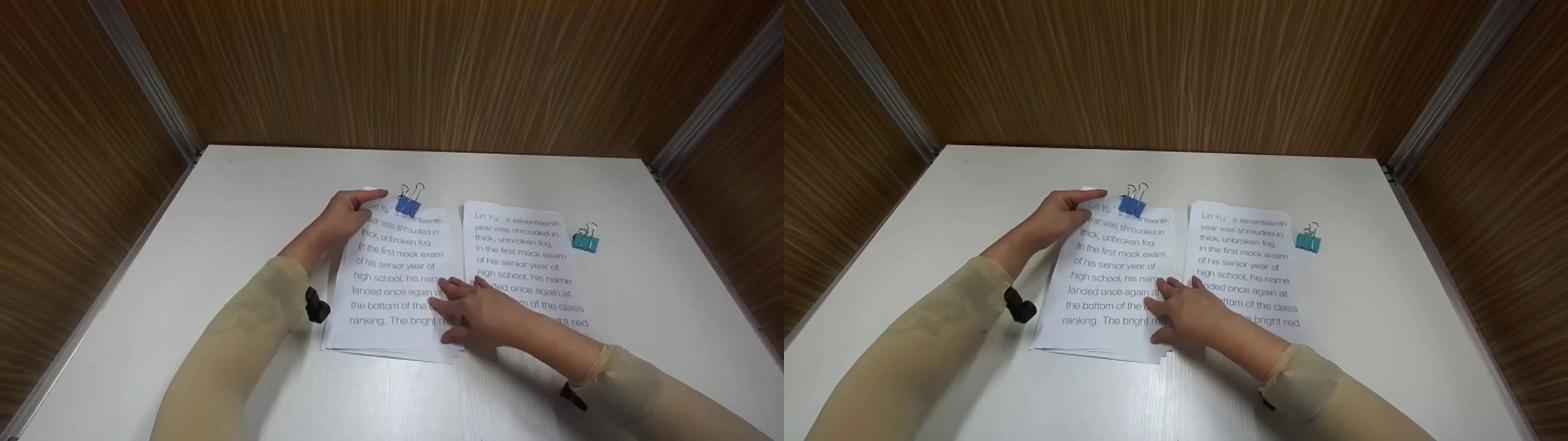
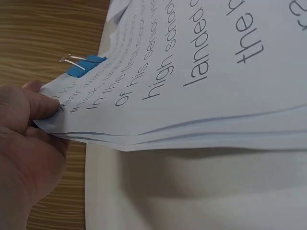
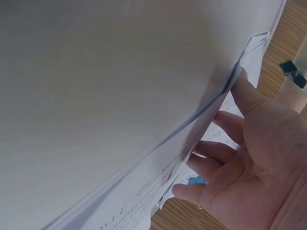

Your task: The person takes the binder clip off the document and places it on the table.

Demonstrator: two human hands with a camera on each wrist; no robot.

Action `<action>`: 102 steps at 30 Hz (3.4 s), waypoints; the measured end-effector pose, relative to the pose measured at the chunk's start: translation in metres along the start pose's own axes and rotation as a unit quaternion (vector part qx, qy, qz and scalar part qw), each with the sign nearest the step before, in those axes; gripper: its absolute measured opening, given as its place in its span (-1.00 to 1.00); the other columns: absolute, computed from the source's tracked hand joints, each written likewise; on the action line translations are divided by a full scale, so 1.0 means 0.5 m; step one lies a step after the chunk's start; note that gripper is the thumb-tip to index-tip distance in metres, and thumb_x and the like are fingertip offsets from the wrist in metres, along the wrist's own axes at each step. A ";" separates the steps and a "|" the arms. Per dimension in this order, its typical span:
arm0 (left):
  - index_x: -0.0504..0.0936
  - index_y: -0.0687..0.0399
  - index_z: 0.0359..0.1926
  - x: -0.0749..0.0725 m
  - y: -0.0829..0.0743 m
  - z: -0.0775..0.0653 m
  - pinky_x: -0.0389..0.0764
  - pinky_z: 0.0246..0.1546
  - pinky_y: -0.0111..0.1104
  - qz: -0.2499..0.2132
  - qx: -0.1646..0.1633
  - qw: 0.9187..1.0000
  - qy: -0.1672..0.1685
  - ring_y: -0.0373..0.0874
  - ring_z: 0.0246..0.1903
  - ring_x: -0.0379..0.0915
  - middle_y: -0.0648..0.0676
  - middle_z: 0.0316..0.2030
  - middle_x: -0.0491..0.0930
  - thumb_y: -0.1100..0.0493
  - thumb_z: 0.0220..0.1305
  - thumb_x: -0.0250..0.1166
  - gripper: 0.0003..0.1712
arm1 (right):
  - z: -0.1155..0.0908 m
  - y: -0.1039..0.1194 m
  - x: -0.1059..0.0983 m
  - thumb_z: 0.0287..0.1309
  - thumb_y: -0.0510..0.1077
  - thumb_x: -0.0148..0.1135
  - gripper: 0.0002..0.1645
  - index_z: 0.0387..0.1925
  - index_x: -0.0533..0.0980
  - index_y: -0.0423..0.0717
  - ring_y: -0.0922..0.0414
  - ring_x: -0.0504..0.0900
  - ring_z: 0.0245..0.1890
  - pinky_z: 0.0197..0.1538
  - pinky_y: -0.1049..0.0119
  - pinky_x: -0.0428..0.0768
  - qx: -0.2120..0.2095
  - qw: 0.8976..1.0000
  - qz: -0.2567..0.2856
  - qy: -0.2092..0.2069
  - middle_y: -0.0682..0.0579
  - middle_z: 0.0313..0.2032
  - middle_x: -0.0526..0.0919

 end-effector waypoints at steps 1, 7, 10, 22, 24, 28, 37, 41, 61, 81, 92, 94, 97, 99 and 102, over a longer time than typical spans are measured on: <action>0.61 -0.21 0.43 0.001 -0.002 -0.002 0.35 0.47 -0.26 -0.003 0.000 1.000 -0.003 -0.18 0.40 0.43 -0.07 0.45 0.49 0.45 0.52 0.05 -0.35 | 0.000 0.001 -0.002 0.28 0.19 0.46 -0.15 0.49 0.47 -0.03 -0.29 0.28 0.54 0.50 -0.42 0.13 -0.003 1.000 0.001 -0.005 -0.28 0.55 0.27; 0.61 -0.22 0.43 0.007 -0.020 -0.025 0.23 0.53 -0.28 -0.015 0.023 0.999 -0.023 -0.17 0.50 0.30 -0.11 0.48 0.44 0.42 0.54 0.06 -0.37 | -0.005 -0.014 -0.050 0.33 0.19 0.42 -0.18 0.50 0.46 -0.05 -0.27 0.29 0.53 0.51 -0.34 0.17 -0.008 0.998 0.015 -0.056 -0.24 0.54 0.30; 0.61 -0.18 0.42 0.003 -0.037 -0.043 0.24 0.52 -0.30 -0.023 0.046 0.998 -0.040 -0.19 0.49 0.31 -0.12 0.46 0.47 0.43 0.53 0.08 -0.39 | -0.005 -0.045 -0.101 0.34 0.18 0.43 -0.17 0.52 0.44 -0.02 -0.26 0.47 0.43 0.45 -0.24 0.38 0.021 0.993 0.041 -0.109 -0.17 0.54 0.34; 0.65 -0.25 0.39 -0.002 -0.073 -0.116 0.29 0.50 -0.31 -0.059 0.089 0.993 -0.040 -0.27 0.44 0.35 -0.20 0.42 0.51 0.39 0.54 0.13 -0.42 | 0.004 -0.141 -0.243 0.34 0.22 0.45 -0.15 0.52 0.44 0.01 -0.12 0.51 0.43 0.44 -0.22 0.40 0.105 0.944 0.199 -0.244 -0.03 0.35 0.62; 0.64 -0.19 0.40 -0.001 -0.078 -0.127 0.38 0.45 -0.29 -0.073 0.105 0.991 -0.030 -0.22 0.39 0.44 -0.14 0.40 0.53 0.39 0.54 0.14 -0.43 | 0.010 -0.148 -0.254 0.33 0.20 0.46 -0.16 0.51 0.45 0.01 -0.11 0.53 0.41 0.44 -0.19 0.43 0.108 0.932 0.238 -0.253 -0.04 0.33 0.64; 0.63 -0.13 0.41 0.003 -0.090 -0.147 0.59 0.26 -0.28 -0.091 0.130 0.987 -0.009 -0.11 0.24 0.61 -0.05 0.36 0.59 0.40 0.55 0.13 -0.44 | 0.025 -0.153 -0.271 0.33 0.10 0.49 -0.20 0.50 0.47 -0.03 -0.07 0.59 0.35 0.41 -0.05 0.50 0.095 0.915 0.293 -0.262 -0.05 0.34 0.63; 0.65 -0.13 0.38 0.017 -0.100 -0.166 0.69 0.11 -0.28 -0.104 0.127 0.986 0.014 -0.04 0.15 0.67 -0.04 0.31 0.62 0.40 0.55 0.16 -0.46 | 0.060 -0.130 -0.291 0.34 -0.08 0.49 -0.21 0.53 0.43 0.02 -0.01 0.55 0.39 0.36 0.19 0.55 0.026 0.910 0.349 -0.221 0.02 0.40 0.57; 0.65 -0.12 0.38 0.019 -0.101 -0.170 0.71 0.06 -0.27 -0.112 0.129 0.985 0.020 0.00 0.11 0.70 -0.02 0.28 0.65 0.40 0.54 0.16 -0.46 | 0.077 -0.115 -0.290 0.34 -0.21 0.47 -0.22 0.53 0.42 -0.05 0.00 0.53 0.41 0.30 0.31 0.58 -0.005 0.900 0.387 -0.199 0.00 0.41 0.57; 0.60 0.03 0.43 0.027 -0.095 -0.173 0.74 0.00 -0.25 -0.130 0.137 0.981 0.041 0.08 0.08 0.72 0.07 0.23 0.68 0.41 0.55 0.14 -0.48 | 0.094 -0.078 -0.279 0.39 -0.20 0.41 -0.43 0.37 0.54 -0.19 -0.05 0.67 0.25 0.20 0.30 0.64 -0.022 0.878 0.441 -0.186 -0.22 0.23 0.67; 0.61 -0.06 0.42 0.011 -0.037 -0.129 0.60 0.25 -0.29 -0.148 0.094 0.984 -0.003 -0.06 0.24 0.61 -0.03 0.37 0.57 0.45 0.52 0.15 -0.42 | 0.008 -0.119 -0.332 0.39 -0.24 0.41 -0.51 0.31 0.59 -0.15 0.03 0.70 0.10 0.19 0.38 0.61 0.011 0.871 0.374 -0.319 -0.14 0.13 0.73; 0.66 -0.17 0.38 -0.002 0.023 -0.077 0.19 0.54 -0.30 -0.098 0.018 0.993 -0.060 -0.21 0.51 0.27 -0.10 0.47 0.47 0.46 0.46 0.18 -0.39 | -0.097 -0.210 -0.299 0.46 -0.07 0.37 -0.38 0.47 0.48 0.00 0.15 0.70 0.12 0.16 0.50 0.58 0.091 0.891 0.313 -0.316 -0.15 0.20 0.70; 0.66 -0.18 0.37 -0.002 0.033 -0.072 0.18 0.55 -0.30 -0.098 0.008 0.993 -0.064 -0.20 0.52 0.24 -0.10 0.47 0.46 0.46 0.45 0.18 -0.38 | -0.118 -0.227 -0.290 0.46 -0.07 0.37 -0.45 0.40 0.53 -0.04 0.18 0.71 0.09 0.12 0.50 0.60 0.103 0.891 0.306 -0.318 -0.11 0.18 0.71; 0.66 -0.18 0.37 -0.001 0.046 -0.068 0.15 0.56 -0.30 -0.102 -0.009 0.993 -0.066 -0.20 0.55 0.19 -0.10 0.49 0.43 0.46 0.44 0.19 -0.37 | -0.149 -0.254 -0.275 0.46 -0.04 0.37 -0.55 0.27 0.63 -0.12 0.20 0.71 0.03 0.08 0.52 0.60 0.131 0.890 0.304 -0.315 -0.04 0.15 0.72; 0.66 -0.18 0.37 0.000 0.054 -0.066 0.14 0.56 -0.30 -0.107 -0.018 0.992 -0.066 -0.19 0.55 0.18 -0.09 0.50 0.42 0.46 0.43 0.19 -0.37 | -0.169 -0.274 -0.263 0.46 0.00 0.37 -0.59 0.18 0.68 -0.15 0.22 0.70 0.03 0.06 0.55 0.58 0.155 0.887 0.305 -0.311 -0.01 0.15 0.72; 0.65 -0.18 0.38 0.001 0.064 -0.066 0.12 0.57 -0.29 -0.110 -0.026 0.991 -0.066 -0.19 0.56 0.17 -0.08 0.51 0.41 0.46 0.42 0.19 -0.36 | -0.199 -0.302 -0.245 0.46 0.05 0.36 -0.57 0.11 0.70 -0.18 0.25 0.66 0.07 0.08 0.60 0.56 0.183 0.885 0.305 -0.300 -0.06 0.19 0.71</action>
Point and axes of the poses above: each hand's wrist, its own z-axis towards the middle knuckle, its own x-axis out of the palm, y = z × x, the point moved 7 cm from there along z, towards the middle knuckle
